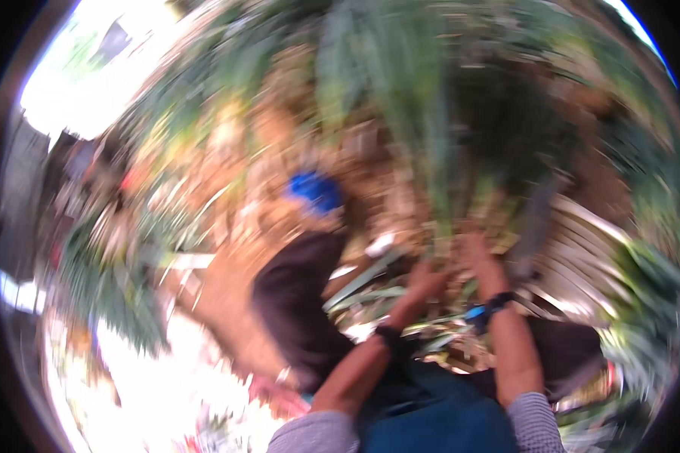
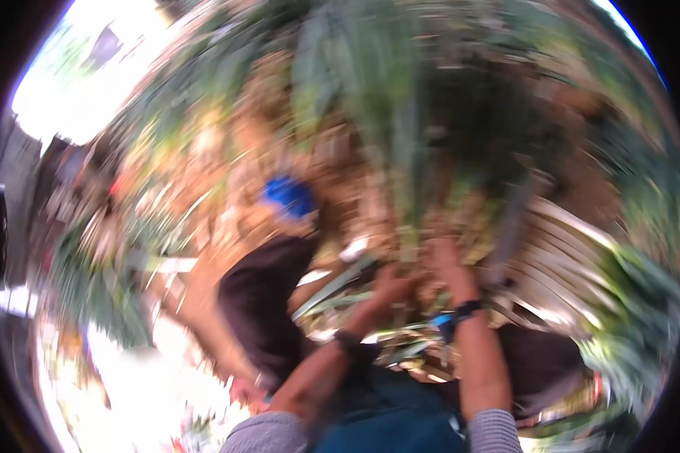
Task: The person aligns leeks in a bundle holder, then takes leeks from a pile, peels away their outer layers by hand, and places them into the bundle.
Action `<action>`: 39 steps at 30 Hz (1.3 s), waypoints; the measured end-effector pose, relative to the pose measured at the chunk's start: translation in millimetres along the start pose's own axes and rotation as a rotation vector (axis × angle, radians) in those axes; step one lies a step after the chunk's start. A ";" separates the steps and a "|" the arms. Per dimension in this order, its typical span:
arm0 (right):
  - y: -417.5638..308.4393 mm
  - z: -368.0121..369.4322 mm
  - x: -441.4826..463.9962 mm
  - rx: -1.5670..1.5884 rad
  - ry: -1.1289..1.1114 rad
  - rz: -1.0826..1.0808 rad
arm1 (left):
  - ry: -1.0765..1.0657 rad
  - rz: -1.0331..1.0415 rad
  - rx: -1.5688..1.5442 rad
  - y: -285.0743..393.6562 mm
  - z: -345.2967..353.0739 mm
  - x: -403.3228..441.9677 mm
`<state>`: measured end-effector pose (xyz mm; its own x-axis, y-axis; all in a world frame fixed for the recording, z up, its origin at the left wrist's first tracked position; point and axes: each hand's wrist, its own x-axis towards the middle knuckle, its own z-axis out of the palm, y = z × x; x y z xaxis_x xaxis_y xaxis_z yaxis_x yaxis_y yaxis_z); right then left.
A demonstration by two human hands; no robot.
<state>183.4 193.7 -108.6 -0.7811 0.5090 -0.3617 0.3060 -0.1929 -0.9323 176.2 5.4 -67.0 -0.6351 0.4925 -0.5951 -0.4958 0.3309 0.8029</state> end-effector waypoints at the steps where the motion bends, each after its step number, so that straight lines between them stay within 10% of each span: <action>1: -1.9 5.8 9.3 0.045 -0.018 -0.012 | -0.013 0.076 -0.095 -18.6 8.2 -2.6; 5: -20.6 7.4 48.5 0.190 -0.056 -0.060 | 0.005 0.067 -0.235 -18.9 -5.0 -14.7; 11: -124.6 -9.4 72.2 0.444 -0.171 -0.111 | 0.821 0.507 0.507 19.1 -24.4 -23.5; 14: -148.1 11.1 45.3 0.344 -0.199 -0.277 | 0.634 0.686 0.502 43.0 -13.1 -19.4; 17: -148.2 27.9 21.0 0.555 -0.421 -0.193 | -0.032 0.627 -0.009 42.1 -2.9 -11.5; 26: -162.1 84.0 -36.7 0.468 -0.183 -0.145 | -0.081 0.320 -0.429 58.6 -44.4 -60.5; 30: -151.2 89.5 -71.4 0.219 -0.209 -0.174 | -0.170 0.486 -0.363 113.0 -72.6 -40.2; 36: -128.8 97.3 -93.4 -0.031 -0.043 -0.576 | -0.261 0.458 -0.497 144.4 -72.2 -19.7; 39: -106.9 93.1 -88.6 0.062 -0.044 -0.128 | -0.084 0.614 -0.518 144.9 -60.2 -6.6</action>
<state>169.2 91.1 22.7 -0.8349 0.4960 -0.2385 0.1691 -0.1812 -0.9688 72.9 1.6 51.3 -0.8468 0.5310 -0.0319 -0.2979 -0.4236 0.8555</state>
